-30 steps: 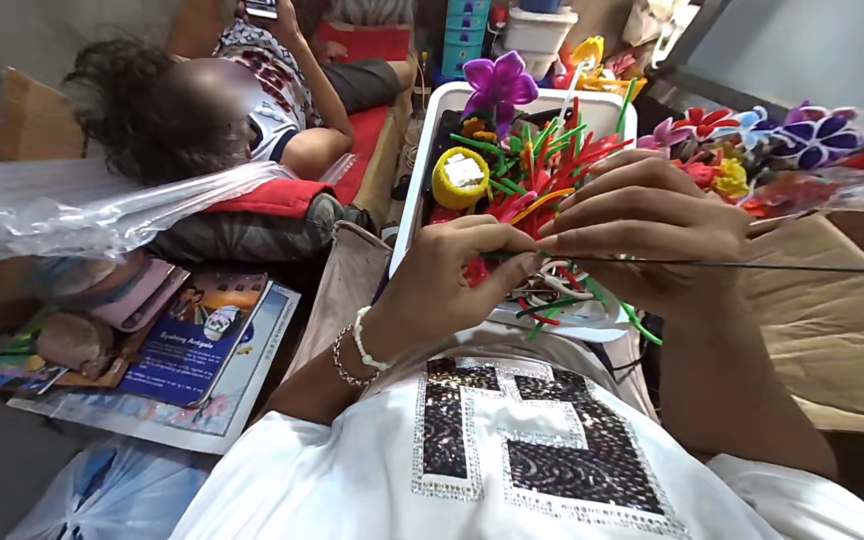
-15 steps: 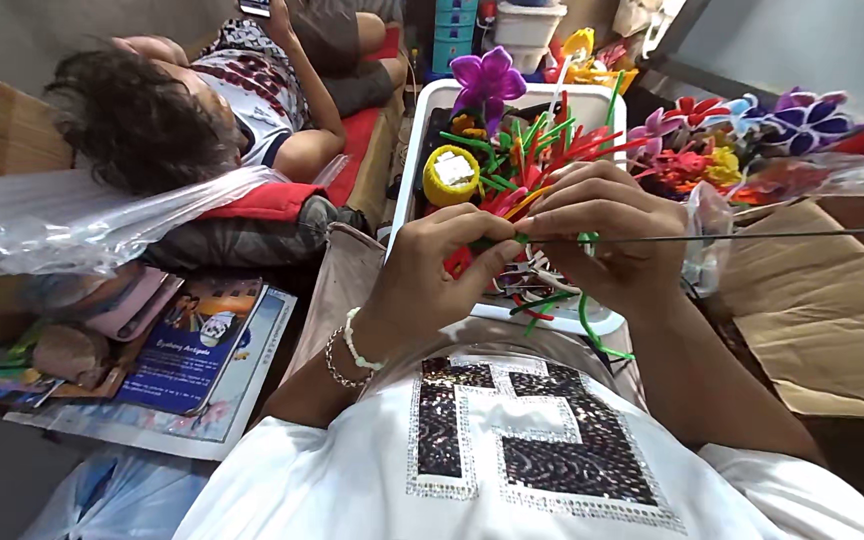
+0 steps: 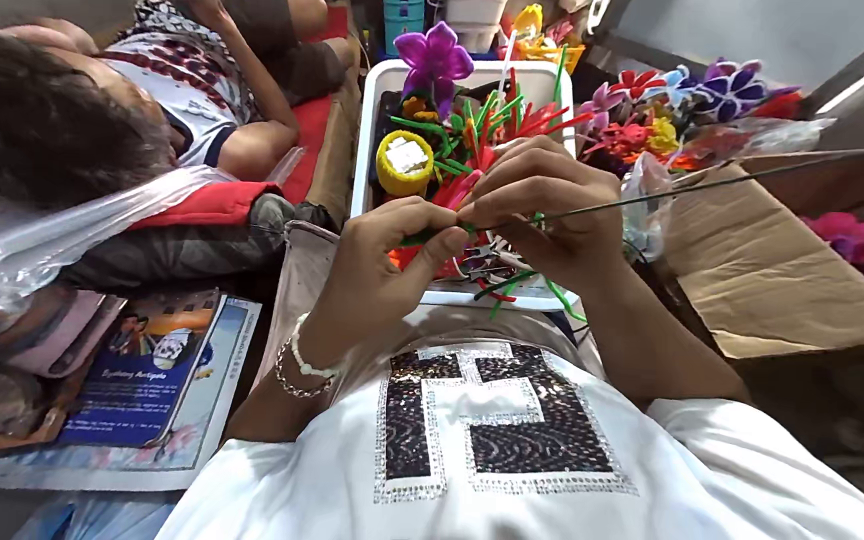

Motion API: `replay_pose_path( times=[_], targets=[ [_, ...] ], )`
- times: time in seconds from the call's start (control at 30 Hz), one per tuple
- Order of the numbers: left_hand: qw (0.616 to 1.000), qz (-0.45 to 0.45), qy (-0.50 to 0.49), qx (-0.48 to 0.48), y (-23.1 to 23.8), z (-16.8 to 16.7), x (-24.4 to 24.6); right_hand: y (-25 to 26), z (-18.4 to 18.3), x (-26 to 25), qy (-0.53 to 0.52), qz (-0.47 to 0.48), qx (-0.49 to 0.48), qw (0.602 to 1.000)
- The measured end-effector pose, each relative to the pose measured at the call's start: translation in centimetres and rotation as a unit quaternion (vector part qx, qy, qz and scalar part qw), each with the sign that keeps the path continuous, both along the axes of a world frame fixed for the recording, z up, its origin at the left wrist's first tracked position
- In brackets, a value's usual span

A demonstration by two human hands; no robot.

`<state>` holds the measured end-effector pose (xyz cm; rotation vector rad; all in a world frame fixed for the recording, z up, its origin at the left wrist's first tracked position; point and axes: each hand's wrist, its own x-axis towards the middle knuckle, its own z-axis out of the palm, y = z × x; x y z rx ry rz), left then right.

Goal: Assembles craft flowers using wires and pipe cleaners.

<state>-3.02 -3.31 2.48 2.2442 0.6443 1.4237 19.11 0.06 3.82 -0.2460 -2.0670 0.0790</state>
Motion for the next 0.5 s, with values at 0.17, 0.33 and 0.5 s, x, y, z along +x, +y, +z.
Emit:
replay_pose_path(
  times=[0.17, 0.33, 0.5],
  targets=[
    [1.000, 0.011, -0.013, 0.016, -0.17, -0.02, 0.29, -0.19, -0.35, -0.25, 0.023, 0.015, 0.007, 1.000],
    [0.999, 0.012, -0.024, 0.024, -0.15, -0.15, 0.41, -0.17, -0.13, -0.06, 0.011, 0.017, 0.016, 1.000],
    [0.999, 0.010, -0.030, 0.031, -0.20, -0.13, 0.45, -0.21, 0.04, 0.06, 0.009, 0.001, 0.034, 0.999]
  ],
)
